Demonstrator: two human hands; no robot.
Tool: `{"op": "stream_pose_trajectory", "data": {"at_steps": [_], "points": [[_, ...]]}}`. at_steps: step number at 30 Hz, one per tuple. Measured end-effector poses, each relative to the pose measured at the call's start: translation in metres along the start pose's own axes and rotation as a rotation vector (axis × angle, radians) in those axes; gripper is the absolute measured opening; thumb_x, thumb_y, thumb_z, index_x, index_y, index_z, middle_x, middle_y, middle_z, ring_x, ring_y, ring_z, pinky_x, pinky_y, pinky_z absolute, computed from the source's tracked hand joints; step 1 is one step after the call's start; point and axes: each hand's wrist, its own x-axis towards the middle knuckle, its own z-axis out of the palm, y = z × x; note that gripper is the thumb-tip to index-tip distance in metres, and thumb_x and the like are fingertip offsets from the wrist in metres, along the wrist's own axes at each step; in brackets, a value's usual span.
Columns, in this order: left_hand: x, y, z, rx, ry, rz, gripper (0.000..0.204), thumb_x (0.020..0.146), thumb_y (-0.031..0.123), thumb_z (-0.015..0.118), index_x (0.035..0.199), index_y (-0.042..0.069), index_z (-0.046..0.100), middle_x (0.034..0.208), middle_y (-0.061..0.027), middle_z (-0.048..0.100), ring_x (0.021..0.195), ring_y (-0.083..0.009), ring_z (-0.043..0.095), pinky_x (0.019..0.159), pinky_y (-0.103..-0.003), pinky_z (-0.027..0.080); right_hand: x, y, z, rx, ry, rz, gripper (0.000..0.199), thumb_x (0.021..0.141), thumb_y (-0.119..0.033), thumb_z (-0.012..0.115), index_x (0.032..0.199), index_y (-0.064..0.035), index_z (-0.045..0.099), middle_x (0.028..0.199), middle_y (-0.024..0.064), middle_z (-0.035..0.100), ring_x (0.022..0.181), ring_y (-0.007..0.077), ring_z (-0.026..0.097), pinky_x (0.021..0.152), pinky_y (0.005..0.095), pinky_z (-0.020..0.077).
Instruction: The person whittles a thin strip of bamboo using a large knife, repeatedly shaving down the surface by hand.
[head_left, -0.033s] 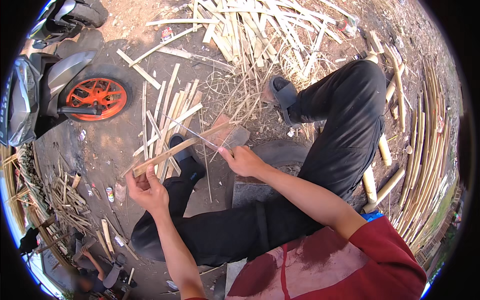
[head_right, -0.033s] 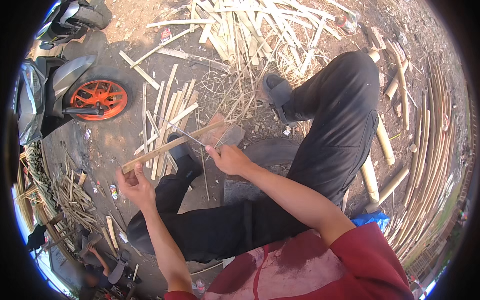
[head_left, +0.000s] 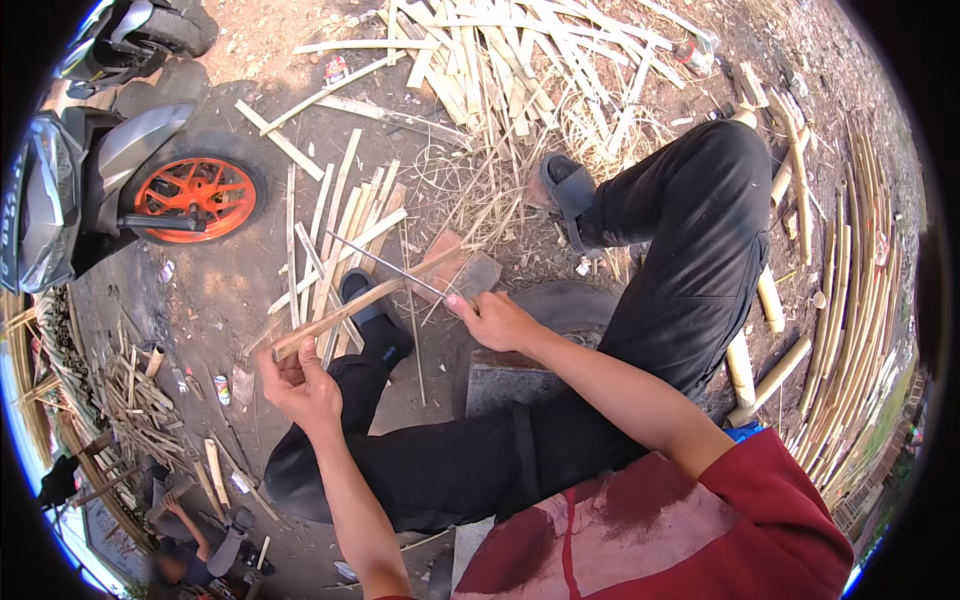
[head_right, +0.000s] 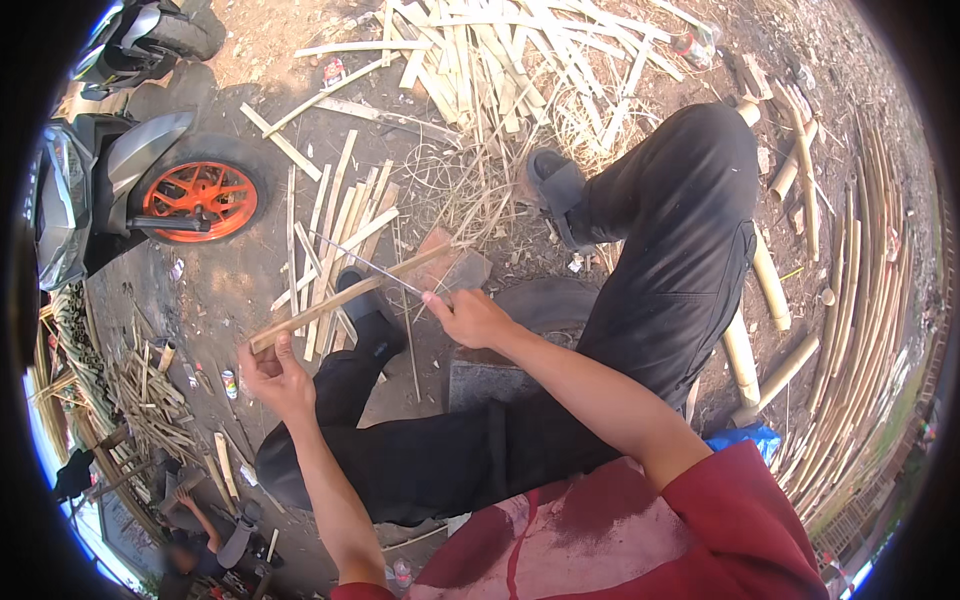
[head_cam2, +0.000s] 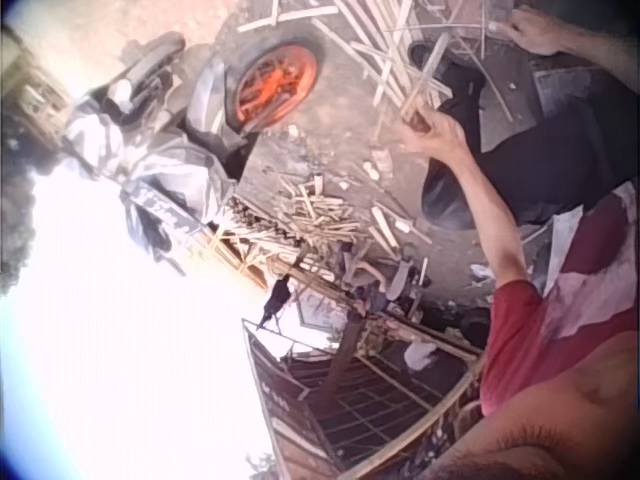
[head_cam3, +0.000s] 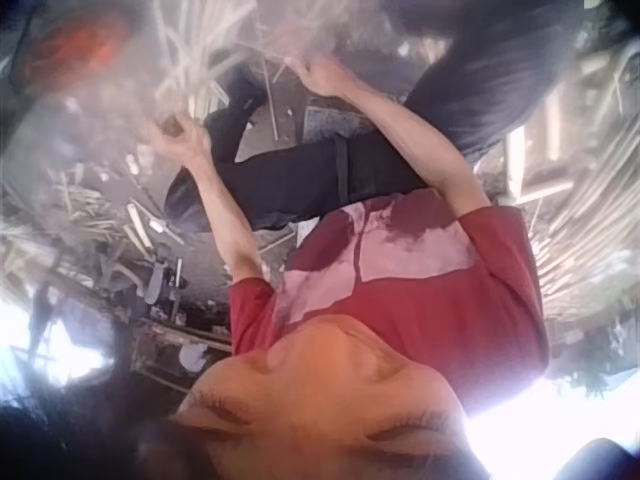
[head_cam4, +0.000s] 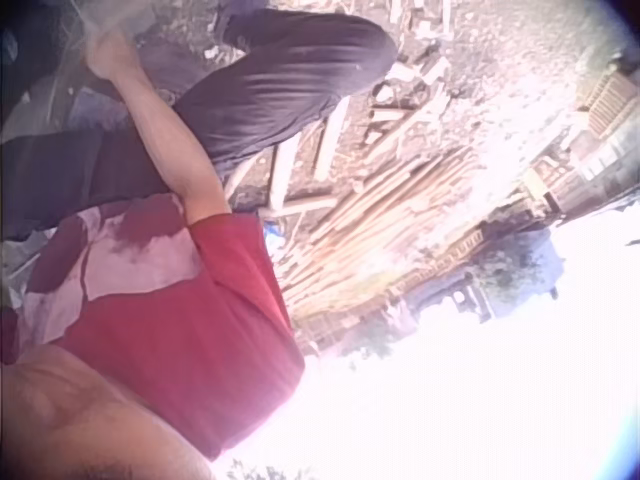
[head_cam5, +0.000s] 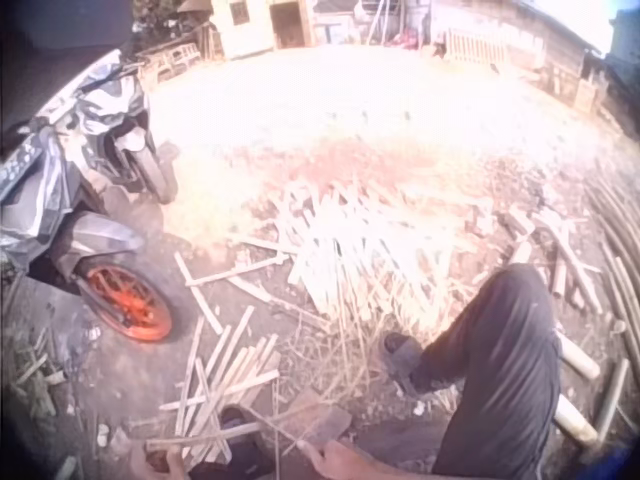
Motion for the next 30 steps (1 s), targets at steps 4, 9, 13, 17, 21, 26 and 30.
{"op": "stream_pose_trajectory", "data": {"at_steps": [4, 9, 13, 17, 21, 26, 30], "points": [[0.002, -0.002, -0.001, -0.002, 0.055, -0.030, 0.018, 0.097, 0.003, 0.066, 0.109, -0.006, 0.055, 0.098, -0.0183, 0.072, 0.086, -0.0165, 0.070, 0.076, -0.027, 0.054, -0.002, -0.005, 0.002, -0.100, 0.018, 0.032, 0.078, 0.103, -0.060, 0.040, 0.074, 0.0070, 0.069, 0.078, 0.0338, 0.066, 0.082, 0.0512, 0.067, 0.080, 0.0559, 0.0527], [0.001, 0.003, 0.005, 0.050, 0.081, -0.094, 0.020, 0.098, 0.004, 0.066, 0.108, -0.006, 0.053, 0.096, -0.0168, 0.071, 0.090, -0.0182, 0.070, 0.080, -0.029, 0.055, -0.019, 0.017, -0.003, -0.134, 0.030, 0.050, 0.080, 0.103, -0.061, 0.039, 0.080, 0.0091, 0.071, 0.083, 0.0357, 0.067, 0.087, 0.0519, 0.067, 0.083, 0.0554, 0.0534], [0.008, -0.013, -0.005, -0.014, 0.050, -0.045, 0.020, 0.098, 0.005, 0.066, 0.108, -0.005, 0.053, 0.097, -0.0168, 0.070, 0.092, -0.0190, 0.070, 0.083, -0.030, 0.055, -0.006, 0.014, -0.003, -0.172, 0.050, 0.057, 0.081, 0.102, -0.061, 0.039, 0.083, 0.0103, 0.071, 0.089, 0.0388, 0.066, 0.093, 0.0511, 0.068, 0.085, 0.0546, 0.0532], [0.002, -0.006, -0.001, -0.023, 0.022, -0.058, 0.019, 0.098, 0.002, 0.065, 0.110, -0.006, 0.052, 0.098, -0.0161, 0.069, 0.095, -0.0188, 0.070, 0.084, -0.030, 0.055, -0.025, -0.008, -0.002, -0.166, 0.005, 0.053, 0.076, 0.103, -0.058, 0.038, 0.093, 0.0090, 0.071, 0.094, 0.0372, 0.067, 0.096, 0.0523, 0.067, 0.086, 0.0554, 0.0531], [0.013, -0.007, -0.002, -0.060, 0.057, -0.026, 0.014, 0.097, -0.001, 0.064, 0.105, -0.005, 0.053, 0.096, -0.0154, 0.070, 0.093, -0.0164, 0.070, 0.082, -0.029, 0.056, 0.003, 0.059, -0.014, -0.255, 0.050, 0.229, 0.073, 0.105, -0.055, 0.036, 0.097, 0.0077, 0.072, 0.098, 0.0345, 0.069, 0.099, 0.0508, 0.067, 0.090, 0.0547, 0.0528], [0.014, -0.008, 0.002, 0.017, 0.050, -0.067, 0.020, 0.099, 0.005, 0.065, 0.112, -0.005, 0.054, 0.097, -0.0134, 0.069, 0.091, -0.0154, 0.068, 0.080, -0.029, 0.055, 0.001, 0.042, -0.020, -0.280, 0.013, 0.201, 0.074, 0.105, -0.055, 0.034, 0.103, 0.0096, 0.071, 0.106, 0.0339, 0.069, 0.105, 0.0470, 0.067, 0.093, 0.0530, 0.0525], [0.005, -0.018, -0.004, -0.059, 0.102, -0.055, 0.019, 0.099, 0.005, 0.065, 0.111, -0.006, 0.053, 0.098, -0.0151, 0.070, 0.089, -0.0152, 0.069, 0.078, -0.027, 0.055, -0.006, 0.066, -0.043, -0.218, -0.044, 0.431, 0.076, 0.105, -0.055, 0.033, 0.098, 0.0095, 0.072, 0.103, 0.0337, 0.069, 0.103, 0.0456, 0.068, 0.093, 0.0515, 0.0526]]}}
